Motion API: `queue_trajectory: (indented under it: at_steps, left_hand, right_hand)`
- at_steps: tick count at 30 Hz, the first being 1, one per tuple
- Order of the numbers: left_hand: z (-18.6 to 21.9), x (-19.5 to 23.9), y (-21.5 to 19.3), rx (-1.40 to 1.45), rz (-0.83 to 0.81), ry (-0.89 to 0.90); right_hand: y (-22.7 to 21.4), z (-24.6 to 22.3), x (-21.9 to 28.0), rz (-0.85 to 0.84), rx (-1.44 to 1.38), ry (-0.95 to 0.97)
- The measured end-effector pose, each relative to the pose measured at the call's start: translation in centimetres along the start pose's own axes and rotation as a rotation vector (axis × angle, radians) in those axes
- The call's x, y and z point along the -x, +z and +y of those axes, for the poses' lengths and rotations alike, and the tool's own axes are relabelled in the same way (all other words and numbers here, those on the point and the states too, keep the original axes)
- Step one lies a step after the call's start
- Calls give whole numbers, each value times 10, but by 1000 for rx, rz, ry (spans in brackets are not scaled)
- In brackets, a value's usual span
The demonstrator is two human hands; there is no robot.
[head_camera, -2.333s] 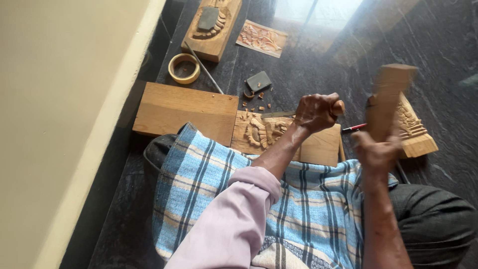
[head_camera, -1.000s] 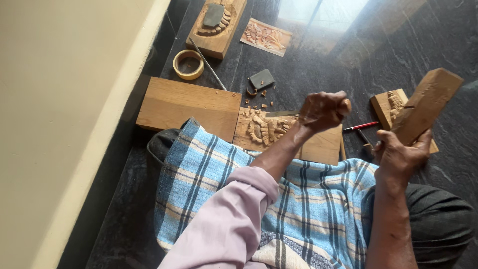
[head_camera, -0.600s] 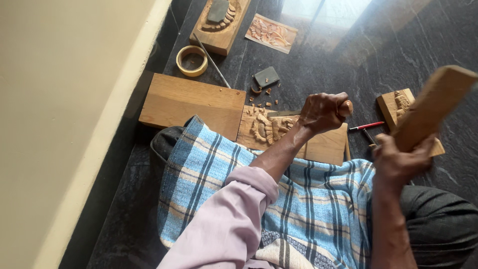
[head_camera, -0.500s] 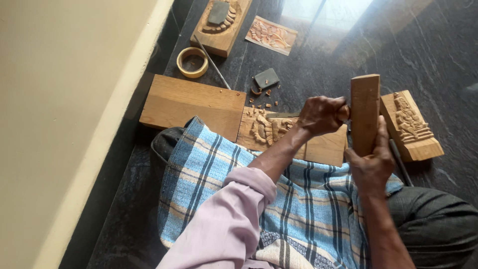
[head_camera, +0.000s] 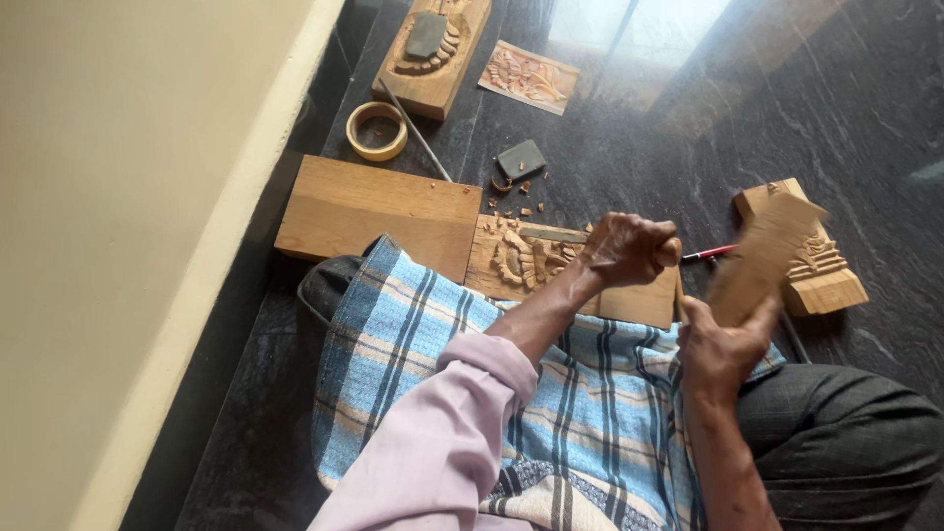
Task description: The person sits on the floor and carves a wooden block using a chisel and a wooden mallet. They repeatedly strike the chisel to shape the wood, occasionally adjusting the chisel and clearing wood shavings from the work area.
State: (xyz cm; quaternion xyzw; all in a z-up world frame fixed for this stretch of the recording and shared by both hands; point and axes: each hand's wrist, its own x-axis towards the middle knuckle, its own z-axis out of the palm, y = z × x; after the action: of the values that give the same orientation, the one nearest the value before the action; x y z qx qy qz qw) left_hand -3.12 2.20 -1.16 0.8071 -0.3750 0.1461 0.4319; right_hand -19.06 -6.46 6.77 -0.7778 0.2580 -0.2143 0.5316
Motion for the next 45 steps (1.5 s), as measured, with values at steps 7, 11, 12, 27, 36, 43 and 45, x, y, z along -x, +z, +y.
queue_trajectory:
  at_steps: [7, 11, 12, 27, 36, 43, 45]
  left_hand:
    - [4, 8, -12, -17, -75, 80]
    - [8, 14, -18, -13, -78, 103]
    - [7, 15, -16, -19, -108, 89]
    - [-2, 18, -17, 6, 48, 174]
    - [9, -12, -6, 11, 129, 89]
    - [-12, -14, 1, 7, 157, -1]
    - [-10, -15, 2, 22, 209, -12]
  right_hand:
    - [5, -13, 26, -104, 78, 136]
    - [-10, -21, 35, -33, -204, 76]
    - [-11, -19, 43, -14, -161, 52]
    - [-1, -19, 69, -71, -233, -32]
    - [-25, -17, 43, 24, -41, -220]
    - [-53, -32, 15, 186, 113, -338]
    - [-53, -37, 8, 182, 61, -351]
